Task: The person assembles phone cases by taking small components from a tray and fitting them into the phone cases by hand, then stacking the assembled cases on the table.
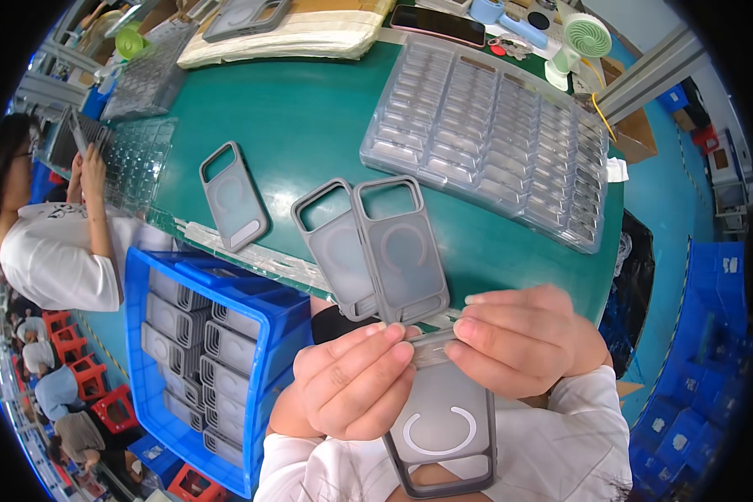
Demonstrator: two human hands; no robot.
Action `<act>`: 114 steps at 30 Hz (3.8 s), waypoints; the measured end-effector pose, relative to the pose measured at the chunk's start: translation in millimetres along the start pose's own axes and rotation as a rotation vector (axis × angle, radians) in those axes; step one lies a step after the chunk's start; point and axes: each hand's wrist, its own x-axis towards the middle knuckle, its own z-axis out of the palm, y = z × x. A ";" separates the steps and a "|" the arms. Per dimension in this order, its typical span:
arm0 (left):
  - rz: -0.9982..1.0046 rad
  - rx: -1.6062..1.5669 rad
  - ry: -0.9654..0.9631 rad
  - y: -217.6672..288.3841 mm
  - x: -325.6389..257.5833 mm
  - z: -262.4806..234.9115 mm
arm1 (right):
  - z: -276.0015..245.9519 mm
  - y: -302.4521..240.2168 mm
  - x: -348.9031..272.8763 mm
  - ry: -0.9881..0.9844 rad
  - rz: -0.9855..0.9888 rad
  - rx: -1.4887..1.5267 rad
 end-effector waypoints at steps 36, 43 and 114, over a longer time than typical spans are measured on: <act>0.001 -0.007 0.022 3.9 4.1 2.0 | -11.7 -12.4 8.9 -0.047 0.214 0.070; -0.019 -0.039 0.037 1.2 0.4 3.2 | -4.1 0.6 0.7 0.000 0.082 0.088; -0.127 0.166 -0.072 4.8 -1.4 -3.3 | 4.2 2.9 -3.8 -0.011 0.075 0.067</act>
